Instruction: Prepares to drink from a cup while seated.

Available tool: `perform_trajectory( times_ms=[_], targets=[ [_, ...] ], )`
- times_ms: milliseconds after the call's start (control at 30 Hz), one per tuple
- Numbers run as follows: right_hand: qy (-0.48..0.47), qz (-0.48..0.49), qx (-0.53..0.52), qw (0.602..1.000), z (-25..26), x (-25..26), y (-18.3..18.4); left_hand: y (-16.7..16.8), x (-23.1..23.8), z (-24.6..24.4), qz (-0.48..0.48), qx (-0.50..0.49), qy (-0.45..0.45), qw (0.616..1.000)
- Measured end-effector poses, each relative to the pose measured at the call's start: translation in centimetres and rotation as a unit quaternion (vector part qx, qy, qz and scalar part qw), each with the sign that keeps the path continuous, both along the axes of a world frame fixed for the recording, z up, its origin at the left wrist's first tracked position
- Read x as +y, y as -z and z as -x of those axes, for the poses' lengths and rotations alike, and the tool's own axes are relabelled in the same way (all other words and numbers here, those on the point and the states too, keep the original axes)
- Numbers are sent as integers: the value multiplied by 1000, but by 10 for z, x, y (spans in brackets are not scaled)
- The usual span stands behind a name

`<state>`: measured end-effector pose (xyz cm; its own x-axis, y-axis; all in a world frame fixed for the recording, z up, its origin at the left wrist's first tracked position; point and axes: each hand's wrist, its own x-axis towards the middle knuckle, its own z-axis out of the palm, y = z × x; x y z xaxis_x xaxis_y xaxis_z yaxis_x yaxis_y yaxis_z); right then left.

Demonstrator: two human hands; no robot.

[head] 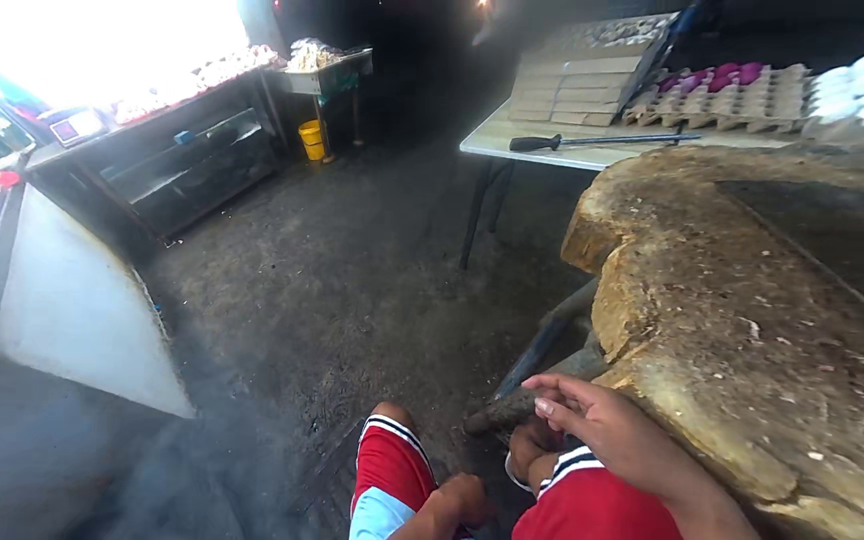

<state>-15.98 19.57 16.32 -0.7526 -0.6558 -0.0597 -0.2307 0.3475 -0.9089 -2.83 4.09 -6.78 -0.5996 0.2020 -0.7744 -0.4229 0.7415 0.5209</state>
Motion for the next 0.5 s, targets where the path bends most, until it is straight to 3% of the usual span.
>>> perform_trajectory(
  times_ms=[200, 367, 500],
  targets=[
    [0, -5, -6, 1000, 2, 1, -3, 14, -28, -5, 0, 5, -46, 999],
    [-2, -19, -12, 1000, 3, 2, -4, 1, -28, 5, 0, 15, -45, 999],
    [2, -37, -22, 999, 1, 3, -8, 14, -25, -1, -19, 41, -68, 997]
  ],
)
